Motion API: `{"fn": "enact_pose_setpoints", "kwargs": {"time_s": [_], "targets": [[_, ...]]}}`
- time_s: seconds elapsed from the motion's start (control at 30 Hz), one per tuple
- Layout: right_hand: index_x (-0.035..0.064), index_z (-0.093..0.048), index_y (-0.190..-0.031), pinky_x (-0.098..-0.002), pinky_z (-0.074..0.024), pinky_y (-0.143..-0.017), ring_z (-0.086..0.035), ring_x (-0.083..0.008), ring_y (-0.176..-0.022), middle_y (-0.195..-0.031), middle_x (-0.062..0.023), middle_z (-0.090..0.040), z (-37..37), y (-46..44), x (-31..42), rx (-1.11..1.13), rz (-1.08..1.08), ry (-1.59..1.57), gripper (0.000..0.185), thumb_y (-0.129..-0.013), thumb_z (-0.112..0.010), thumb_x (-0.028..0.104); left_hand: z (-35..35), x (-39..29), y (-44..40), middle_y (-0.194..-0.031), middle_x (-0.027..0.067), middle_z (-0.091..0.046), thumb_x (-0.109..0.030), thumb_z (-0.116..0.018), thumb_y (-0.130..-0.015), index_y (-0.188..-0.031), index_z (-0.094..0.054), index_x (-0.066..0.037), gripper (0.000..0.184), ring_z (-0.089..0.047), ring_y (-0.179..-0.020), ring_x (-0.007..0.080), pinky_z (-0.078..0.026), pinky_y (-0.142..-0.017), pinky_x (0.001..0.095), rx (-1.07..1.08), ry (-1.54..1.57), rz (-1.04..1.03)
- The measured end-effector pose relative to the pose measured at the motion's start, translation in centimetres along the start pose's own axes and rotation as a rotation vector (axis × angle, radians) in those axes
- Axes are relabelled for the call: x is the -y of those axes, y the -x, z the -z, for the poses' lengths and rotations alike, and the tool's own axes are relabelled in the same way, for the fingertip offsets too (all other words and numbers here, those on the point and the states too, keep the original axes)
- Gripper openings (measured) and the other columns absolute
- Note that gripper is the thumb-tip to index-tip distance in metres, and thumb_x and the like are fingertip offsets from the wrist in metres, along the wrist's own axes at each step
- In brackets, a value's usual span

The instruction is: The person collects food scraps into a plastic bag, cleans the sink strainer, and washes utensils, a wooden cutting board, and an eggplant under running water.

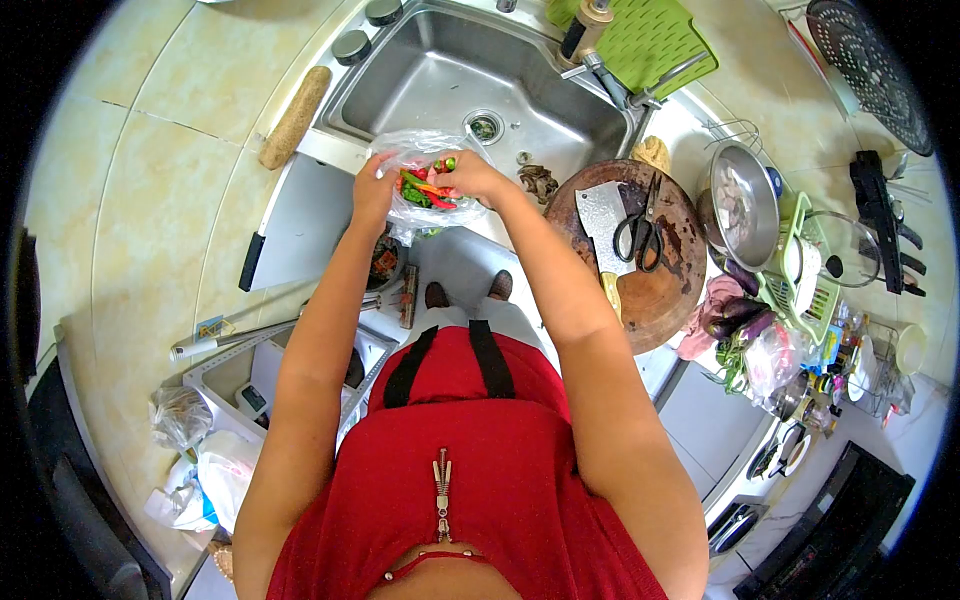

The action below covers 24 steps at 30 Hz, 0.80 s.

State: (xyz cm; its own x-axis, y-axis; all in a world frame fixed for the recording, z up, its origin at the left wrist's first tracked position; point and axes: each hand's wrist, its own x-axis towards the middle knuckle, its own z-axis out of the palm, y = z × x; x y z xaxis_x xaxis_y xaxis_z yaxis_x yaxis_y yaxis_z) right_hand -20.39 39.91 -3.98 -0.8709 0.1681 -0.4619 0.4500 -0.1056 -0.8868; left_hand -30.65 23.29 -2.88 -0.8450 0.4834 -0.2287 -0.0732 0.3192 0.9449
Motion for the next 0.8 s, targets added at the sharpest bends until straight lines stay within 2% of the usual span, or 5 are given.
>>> {"fn": "enact_pose_setpoints", "kwargs": {"time_s": [0.17, 0.23, 0.37, 0.57, 0.8], "targets": [[0.0044, -0.065, -0.093, -0.0365, -0.0511, -0.069, -0.066, -0.0254, -0.077, -0.084, -0.0138, -0.067, -2.2, 1.0, 1.3, -0.183, 0.077, 0.946, 0.039, -0.068, -0.075, 0.033, 0.2, 0.1, 0.1, -0.115, 0.0152, -0.061, -0.008, -0.058, -0.079, -0.111, -0.064, -0.007, 0.032, -0.056, -0.105, 0.0227, -0.042, -0.09, 0.03, 0.011, 0.006, -0.005], [0.0046, -0.066, -0.094, -0.0395, -0.0509, -0.073, -0.065, -0.0303, -0.08, -0.087, -0.016, -0.067, -3.2, 0.8, 0.8, -0.246, 0.041, 1.017, 0.045, -0.065, -0.074, 0.038, 0.1, 0.2, 0.2, -0.113, 0.0149, -0.061, -0.008, -0.058, -0.079, -0.111, -0.064, -0.007, 0.033, -0.057, -0.104, 0.0223, -0.042, -0.089, 0.03, -0.004, -0.028, -0.027], [0.0071, -0.069, -0.092, -0.0409, -0.052, -0.076, -0.065, -0.0319, -0.085, -0.09, -0.0166, -0.068, -3.0, 1.0, 1.5, -0.307, -0.051, 0.86, 0.039, -0.063, -0.074, 0.033, 0.4, 0.5, 0.1, -0.112, 0.0143, -0.062, -0.009, -0.057, -0.08, -0.113, -0.063, -0.007, 0.034, -0.057, -0.102, 0.0216, -0.042, -0.089, 0.0299, -0.011, -0.074, -0.026], [0.0051, -0.069, -0.098, -0.0356, -0.0511, -0.065, -0.064, -0.0271, -0.062, -0.075, -0.0197, -0.066, 0.5, -0.2, -0.8, 0.01, -0.017, 0.465, 0.034, -0.07, -0.068, 0.023, 0.5, 1.4, -0.1, -0.11, 0.0137, -0.063, -0.009, -0.057, -0.081, -0.114, -0.062, -0.006, 0.034, -0.057, -0.101, 0.0208, -0.043, -0.089, 0.0302, 0.002, -0.048, -0.057], [0.0074, -0.058, -0.103, -0.0415, -0.0502, -0.069, -0.065, -0.0328, -0.075, -0.08, -0.0171, -0.066, -3.0, 2.3, 0.6, -0.442, 0.237, 0.839, 0.036, -0.076, -0.069, 0.027, 0.3, 2.2, -0.5, -0.108, 0.0141, -0.063, -0.009, -0.057, -0.081, -0.114, -0.062, -0.005, 0.034, -0.058, -0.1, 0.0207, -0.044, -0.087, 0.03, -0.029, -0.075, -0.071]]}}
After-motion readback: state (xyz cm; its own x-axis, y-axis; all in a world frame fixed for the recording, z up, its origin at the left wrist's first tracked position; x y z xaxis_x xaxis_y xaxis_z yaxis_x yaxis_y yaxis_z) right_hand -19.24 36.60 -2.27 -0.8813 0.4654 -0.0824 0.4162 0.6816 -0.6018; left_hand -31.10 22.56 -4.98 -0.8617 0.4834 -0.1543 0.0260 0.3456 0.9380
